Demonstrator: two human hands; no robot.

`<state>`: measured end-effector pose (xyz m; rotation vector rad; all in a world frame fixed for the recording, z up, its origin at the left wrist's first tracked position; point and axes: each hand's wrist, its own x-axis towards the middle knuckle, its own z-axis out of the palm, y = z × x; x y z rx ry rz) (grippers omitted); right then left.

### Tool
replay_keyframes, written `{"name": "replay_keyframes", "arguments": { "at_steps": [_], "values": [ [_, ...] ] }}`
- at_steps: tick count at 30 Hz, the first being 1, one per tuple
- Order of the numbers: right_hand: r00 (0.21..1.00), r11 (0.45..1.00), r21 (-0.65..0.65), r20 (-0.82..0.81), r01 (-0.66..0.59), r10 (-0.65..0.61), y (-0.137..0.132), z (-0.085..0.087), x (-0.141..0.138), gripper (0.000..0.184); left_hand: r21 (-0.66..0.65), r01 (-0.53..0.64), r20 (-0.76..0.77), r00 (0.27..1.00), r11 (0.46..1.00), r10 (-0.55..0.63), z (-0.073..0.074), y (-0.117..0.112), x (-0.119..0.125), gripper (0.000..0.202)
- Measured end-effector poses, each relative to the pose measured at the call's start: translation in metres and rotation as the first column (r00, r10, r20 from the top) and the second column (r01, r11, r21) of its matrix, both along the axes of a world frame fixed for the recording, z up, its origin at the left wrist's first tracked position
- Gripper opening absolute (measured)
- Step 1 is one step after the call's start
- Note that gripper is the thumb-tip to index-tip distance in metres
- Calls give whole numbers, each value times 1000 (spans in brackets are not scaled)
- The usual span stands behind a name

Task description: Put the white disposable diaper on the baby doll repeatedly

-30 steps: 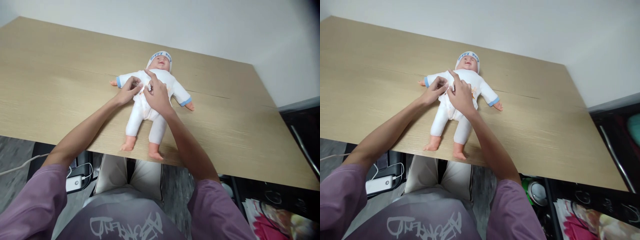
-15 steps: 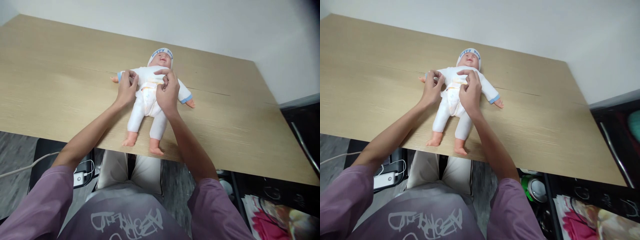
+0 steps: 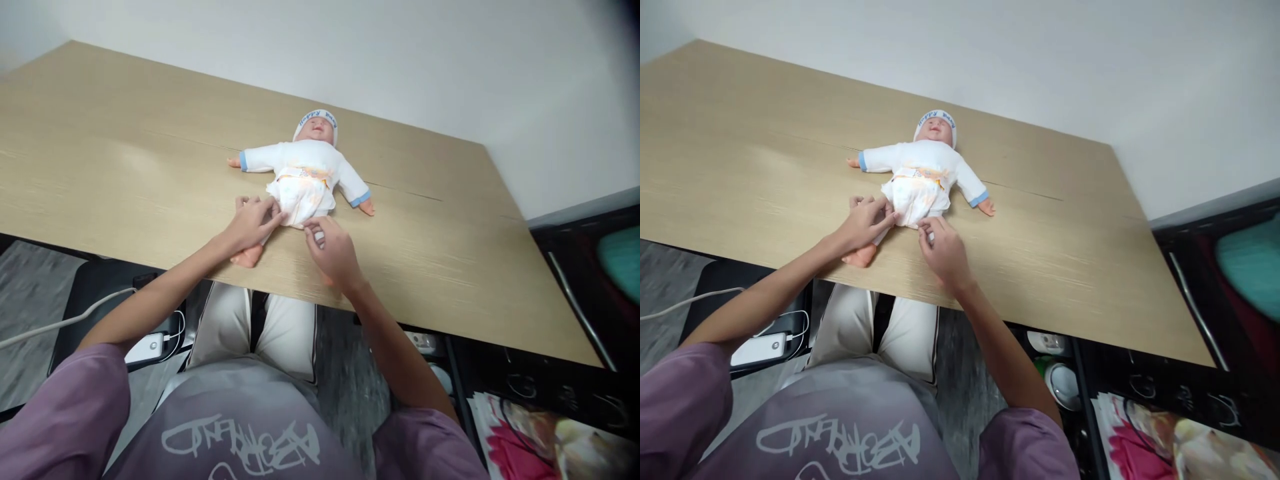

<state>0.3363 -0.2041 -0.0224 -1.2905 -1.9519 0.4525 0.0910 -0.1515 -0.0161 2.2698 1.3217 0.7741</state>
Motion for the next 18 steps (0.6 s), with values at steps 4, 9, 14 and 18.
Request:
{"name": "replay_keyframes", "arguments": {
  "at_steps": [4, 9, 14, 18],
  "values": [
    [991, 992, 0, 50, 127, -127, 14, -4, -4, 16, -12, -7, -9, 1000, 1000, 7, 4, 17, 5, 48],
    [964, 976, 74, 157, 205, -214, 12, -13, -17, 19, -29, 48, -4, 999, 998, -48, 0, 28, 7, 51],
    [960, 965, 129, 134, 229, -245, 5, -17, -21, 18, 9, 81, 40, 996, 997, -82, -7, 26, 4, 47],
    [969, 969, 127, 106, 210, -224, 4, -14, -21, 13, 68, 113, 100, 988, 991, -120, -9, 22, 3, 44]
  ]
}}
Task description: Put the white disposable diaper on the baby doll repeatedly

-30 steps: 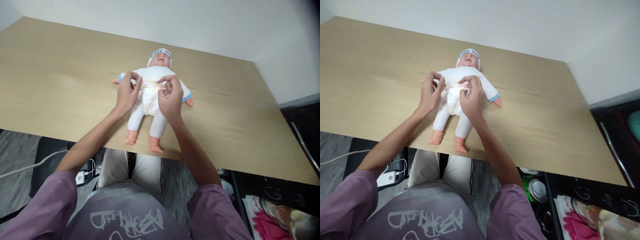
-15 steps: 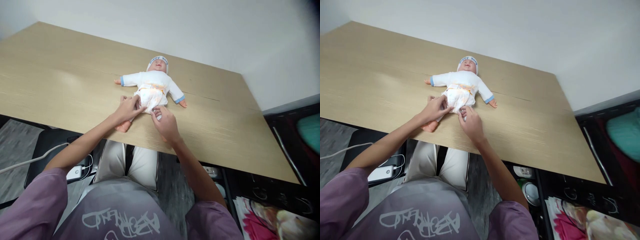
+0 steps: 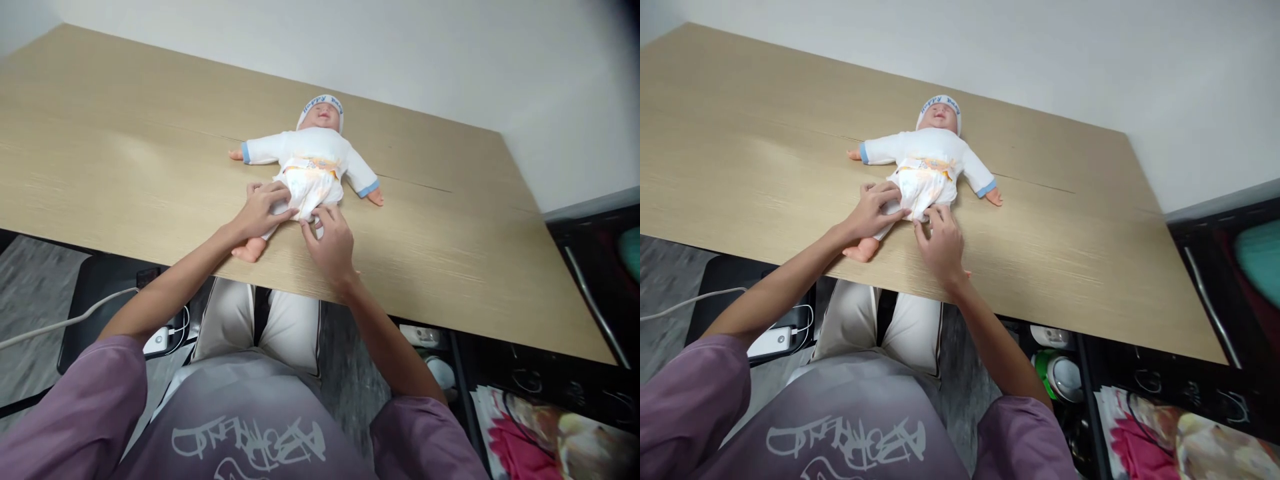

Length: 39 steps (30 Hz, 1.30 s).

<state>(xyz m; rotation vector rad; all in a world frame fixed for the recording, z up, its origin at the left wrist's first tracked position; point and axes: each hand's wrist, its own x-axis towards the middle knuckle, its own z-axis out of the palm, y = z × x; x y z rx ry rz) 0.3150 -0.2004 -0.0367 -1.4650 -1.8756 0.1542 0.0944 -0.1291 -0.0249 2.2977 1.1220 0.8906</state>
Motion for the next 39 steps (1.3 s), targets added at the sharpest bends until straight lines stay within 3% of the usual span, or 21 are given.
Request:
{"name": "replay_keyframes", "arguments": {
  "at_steps": [4, 8, 10, 13, 16, 21, 26, 32, 37, 39],
  "values": [
    [1000, 1000, -20, 10, 22, -22, 2, 0, -1, 12, -32, 9, 1, 1000, 999, -9, 2, -1, 3, 37],
    [993, 992, -87, -69, 86, -93, 7, 0, -2, 25, -97, -27, -15, 1000, 995, 26, 0, 4, 5, 34],
    [979, 989, -105, -166, 102, -119, 9, 1, 0, 31, -121, -38, 74, 996, 992, 47, -6, 8, 4, 38],
    [946, 989, -91, -291, 118, -140, 11, 1, 7, 37, -200, -16, 332, 940, 980, 83, -21, 14, 5, 53],
    [944, 987, -90, -291, 134, -154, 10, -1, 12, 39, -323, 6, 469, 869, 946, 155, -31, 15, 5, 69],
    [969, 981, -110, -173, 159, -176, 6, 0, 11, 35, -365, -68, 371, 904, 929, 212, -15, 7, 5, 63],
    [992, 985, -132, -48, 109, -116, 10, 9, 10, 34, -424, 6, 342, 927, 906, 153, 1, 10, 3, 51],
    [983, 983, -173, -163, 56, -85, 15, 12, 15, 34, -482, -71, 385, 878, 873, 284, -8, 5, 0, 65],
    [970, 981, -190, -229, 33, -77, 14, 9, 17, 37, -411, -61, 318, 925, 910, 206, -2, -9, 3, 51],
    [966, 982, -189, -247, 24, -71, 13, 9, 16, 38, -440, -30, 293, 940, 897, 175, 3, -8, 4, 50]
  ]
}}
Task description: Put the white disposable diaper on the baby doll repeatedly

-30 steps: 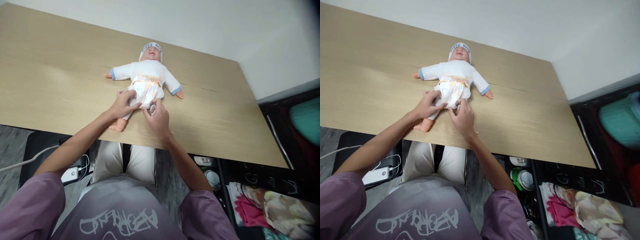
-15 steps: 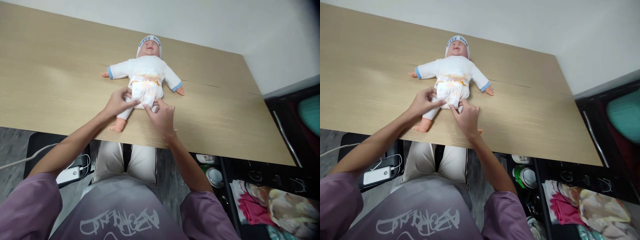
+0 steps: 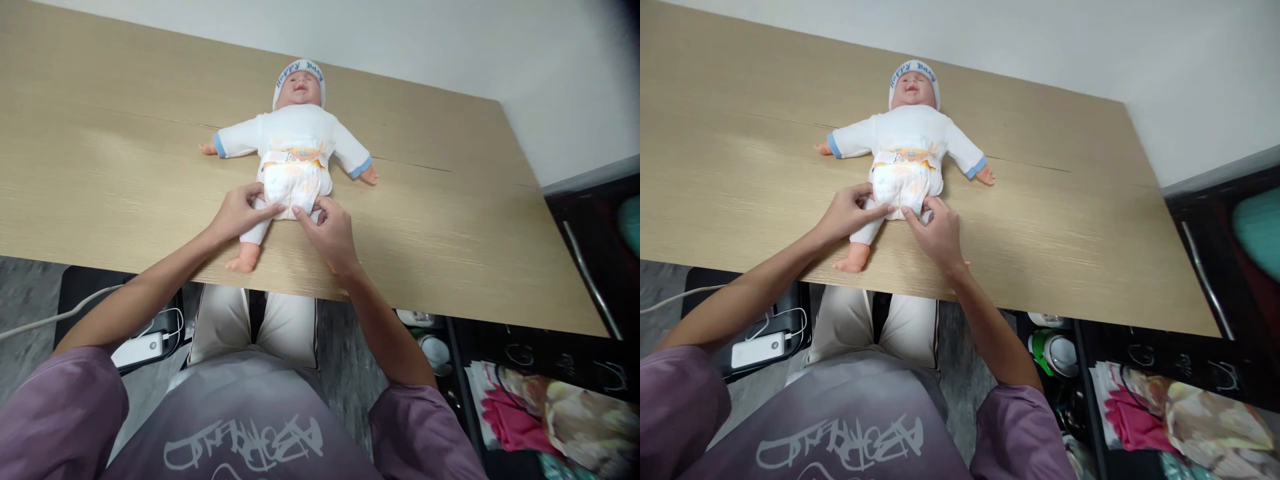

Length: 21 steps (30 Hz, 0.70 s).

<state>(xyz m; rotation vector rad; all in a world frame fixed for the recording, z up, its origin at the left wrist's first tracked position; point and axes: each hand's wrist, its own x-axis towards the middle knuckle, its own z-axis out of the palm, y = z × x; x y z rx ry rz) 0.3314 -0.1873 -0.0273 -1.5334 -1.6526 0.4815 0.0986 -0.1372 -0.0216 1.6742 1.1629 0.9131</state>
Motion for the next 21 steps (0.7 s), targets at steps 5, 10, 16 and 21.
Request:
{"name": "replay_keyframes", "arguments": {
  "at_steps": [5, 10, 16, 21],
  "values": [
    [992, 999, -44, -127, 20, -26, 0, 2, -2, 39, -262, 190, 307, 946, 946, -105, 7, 12, -3, 60],
    [927, 995, -101, -374, -11, -27, 3, -1, -2, 41, -344, 251, 523, 852, 905, -38, 4, 17, -5, 53],
    [996, 996, 47, -45, 74, -72, -5, -5, 17, 36, -333, 215, 431, 901, 918, -54, 8, 15, -15, 56],
    [991, 998, 8, 120, -62, 61, -25, 10, 46, 38, -232, 139, 231, 969, 963, -85, 19, 9, -43, 56]
  ]
}}
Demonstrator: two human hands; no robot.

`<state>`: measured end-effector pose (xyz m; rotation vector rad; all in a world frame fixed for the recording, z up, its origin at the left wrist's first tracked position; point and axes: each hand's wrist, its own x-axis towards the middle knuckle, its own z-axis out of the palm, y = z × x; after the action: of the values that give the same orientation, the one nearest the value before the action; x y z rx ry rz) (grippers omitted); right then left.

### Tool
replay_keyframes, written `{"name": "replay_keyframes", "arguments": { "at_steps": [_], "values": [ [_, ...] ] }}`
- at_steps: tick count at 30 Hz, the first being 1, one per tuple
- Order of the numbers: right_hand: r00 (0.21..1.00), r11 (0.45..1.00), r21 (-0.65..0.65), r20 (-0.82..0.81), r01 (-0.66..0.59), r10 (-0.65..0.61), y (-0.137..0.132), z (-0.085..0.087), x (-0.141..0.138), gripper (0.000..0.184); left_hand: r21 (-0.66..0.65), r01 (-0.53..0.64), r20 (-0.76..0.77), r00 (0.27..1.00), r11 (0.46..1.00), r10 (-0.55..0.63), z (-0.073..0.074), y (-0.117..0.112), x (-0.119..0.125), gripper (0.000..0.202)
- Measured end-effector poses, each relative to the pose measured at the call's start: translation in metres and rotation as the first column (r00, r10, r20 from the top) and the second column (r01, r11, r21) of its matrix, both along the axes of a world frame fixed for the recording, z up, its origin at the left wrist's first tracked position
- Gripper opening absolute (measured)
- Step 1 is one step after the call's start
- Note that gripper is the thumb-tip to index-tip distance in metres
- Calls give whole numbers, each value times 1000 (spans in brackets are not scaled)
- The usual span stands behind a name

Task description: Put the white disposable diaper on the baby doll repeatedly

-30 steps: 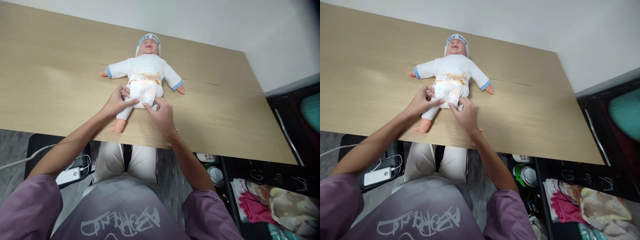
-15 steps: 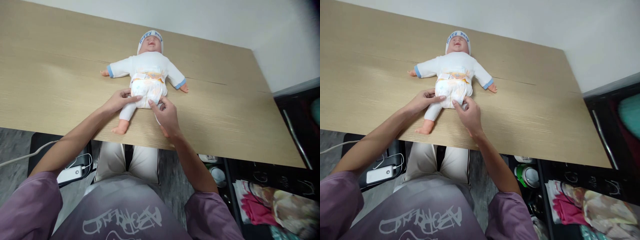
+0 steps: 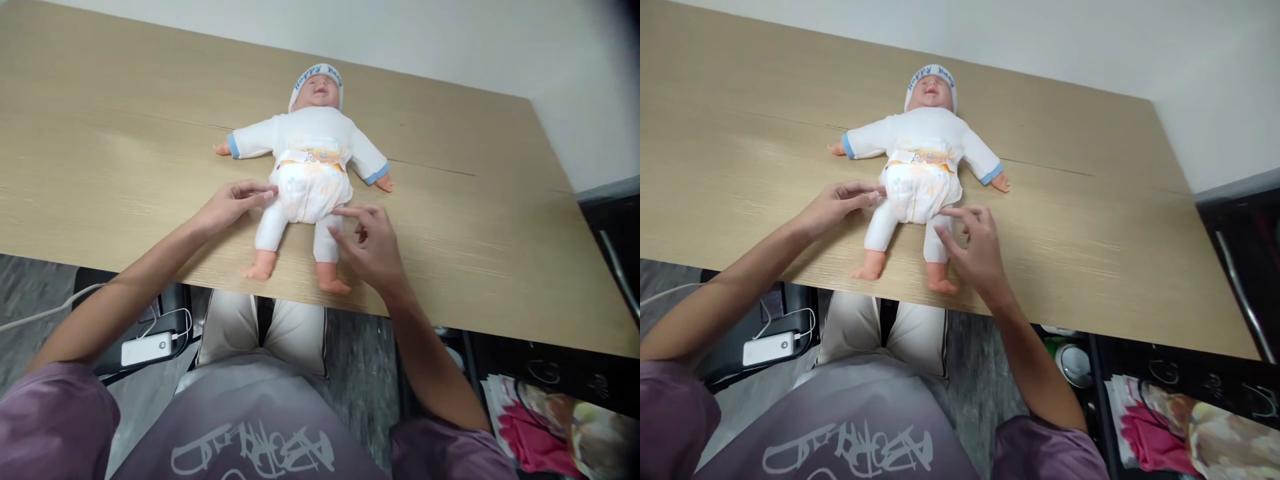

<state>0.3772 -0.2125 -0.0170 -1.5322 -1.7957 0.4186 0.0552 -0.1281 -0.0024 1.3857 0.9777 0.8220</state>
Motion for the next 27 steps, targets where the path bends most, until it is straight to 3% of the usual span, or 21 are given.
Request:
{"name": "replay_keyframes", "arguments": {
  "at_steps": [3, 7, 9, 12, 15, 16, 18, 20, 22, 24, 27],
  "values": [
    [997, 997, 66, 53, 48, -51, 13, 6, 26, 46, 230, -98, -188, 972, 968, 143, 1, 16, -11, 58],
    [971, 958, 262, 171, 119, -167, 79, -1, 56, 74, 503, -157, -271, 905, 850, 328, -11, 77, -7, 74],
    [971, 962, 246, 174, 119, -165, 120, -8, 60, 74, 530, -133, -298, 896, 838, 330, -22, 117, 2, 74],
    [994, 988, 140, 85, 62, -74, 168, -13, 55, 50, 498, -136, -347, 874, 857, 340, -35, 161, 19, 62],
    [985, 990, 82, 124, 114, -123, 185, -9, 52, 33, 442, -198, -380, 842, 875, 383, -32, 161, 31, 48],
    [975, 988, 70, 166, 140, -150, 181, -5, 53, 32, 430, -211, -385, 836, 878, 390, -27, 148, 32, 46],
    [957, 988, 64, 247, 142, -154, 160, 7, 57, 37, 424, -208, -391, 836, 882, 385, -11, 100, 28, 47],
    [954, 995, 86, 287, 58, -81, 119, 23, 61, 44, 425, -187, -412, 831, 885, 374, 6, 27, 20, 52],
    [958, 985, 164, 286, -45, -4, 61, 39, 62, 43, 374, -135, -484, 816, 918, 317, 17, -64, 11, 58],
    [960, 971, 203, 269, -128, 71, -5, 52, 58, 44, 267, -66, -565, 798, 962, 211, 13, -158, 1, 63],
    [946, 964, 162, 281, -211, 160, -102, 56, 40, 55, -40, 0, -632, 775, 999, -25, -16, -279, -15, 60]
  ]
}}
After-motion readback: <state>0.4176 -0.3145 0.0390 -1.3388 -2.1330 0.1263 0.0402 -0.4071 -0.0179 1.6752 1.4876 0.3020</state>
